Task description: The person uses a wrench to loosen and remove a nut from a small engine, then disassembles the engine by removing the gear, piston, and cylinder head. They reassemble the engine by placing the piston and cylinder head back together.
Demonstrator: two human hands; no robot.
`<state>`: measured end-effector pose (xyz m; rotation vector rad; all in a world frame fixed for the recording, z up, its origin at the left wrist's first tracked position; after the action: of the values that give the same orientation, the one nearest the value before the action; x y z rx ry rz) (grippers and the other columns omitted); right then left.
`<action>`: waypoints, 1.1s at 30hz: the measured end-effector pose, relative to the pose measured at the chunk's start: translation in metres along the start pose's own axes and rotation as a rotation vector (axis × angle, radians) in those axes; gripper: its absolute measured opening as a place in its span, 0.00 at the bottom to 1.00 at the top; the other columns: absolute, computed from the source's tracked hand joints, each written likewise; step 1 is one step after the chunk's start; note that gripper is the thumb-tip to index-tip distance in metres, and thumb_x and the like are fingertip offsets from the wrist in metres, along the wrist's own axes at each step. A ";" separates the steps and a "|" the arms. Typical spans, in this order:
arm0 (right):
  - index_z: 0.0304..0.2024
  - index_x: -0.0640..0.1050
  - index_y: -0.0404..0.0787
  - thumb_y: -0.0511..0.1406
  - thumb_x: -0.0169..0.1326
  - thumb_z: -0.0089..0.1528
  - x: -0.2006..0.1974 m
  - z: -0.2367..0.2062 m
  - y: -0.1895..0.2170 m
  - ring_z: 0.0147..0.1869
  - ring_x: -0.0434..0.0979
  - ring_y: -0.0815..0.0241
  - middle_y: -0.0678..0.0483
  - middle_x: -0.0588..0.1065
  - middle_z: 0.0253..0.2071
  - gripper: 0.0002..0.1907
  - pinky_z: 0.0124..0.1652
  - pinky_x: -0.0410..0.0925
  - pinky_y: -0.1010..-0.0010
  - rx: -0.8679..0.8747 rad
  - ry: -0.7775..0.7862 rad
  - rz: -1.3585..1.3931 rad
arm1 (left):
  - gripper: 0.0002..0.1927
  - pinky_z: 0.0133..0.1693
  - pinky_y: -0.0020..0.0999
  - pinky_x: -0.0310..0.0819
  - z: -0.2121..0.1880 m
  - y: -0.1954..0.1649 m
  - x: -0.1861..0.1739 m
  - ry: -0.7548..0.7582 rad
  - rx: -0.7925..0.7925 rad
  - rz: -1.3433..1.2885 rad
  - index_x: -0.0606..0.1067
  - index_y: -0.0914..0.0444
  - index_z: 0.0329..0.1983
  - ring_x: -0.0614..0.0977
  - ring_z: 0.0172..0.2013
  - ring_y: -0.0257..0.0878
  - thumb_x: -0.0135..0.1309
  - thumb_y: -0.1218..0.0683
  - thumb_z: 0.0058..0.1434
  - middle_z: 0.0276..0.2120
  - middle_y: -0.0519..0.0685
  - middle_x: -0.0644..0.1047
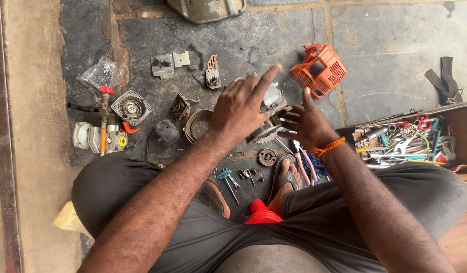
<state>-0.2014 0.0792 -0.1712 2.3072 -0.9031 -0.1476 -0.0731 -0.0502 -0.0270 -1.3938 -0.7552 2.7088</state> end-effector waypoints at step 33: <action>0.69 0.63 0.41 0.57 0.46 0.66 -0.002 -0.018 0.043 0.65 0.74 0.54 0.45 0.73 0.63 0.38 0.60 0.68 0.61 -0.376 -0.089 -0.492 | 0.51 0.65 0.60 0.59 0.003 0.011 0.029 0.667 -0.375 -0.254 0.56 0.52 0.76 0.65 0.69 0.54 0.65 0.33 0.55 0.73 0.56 0.59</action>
<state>-0.2213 0.0662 -0.1313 2.1288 -0.2940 -0.5809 -0.0904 -0.0555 -0.0520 -1.9422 -1.2776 1.7848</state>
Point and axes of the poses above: each hand's wrist, its own z-axis towards the middle knuckle, its own x-axis out of the palm, y = z × x, the point moved 10 cm from there along z, towards the middle knuckle
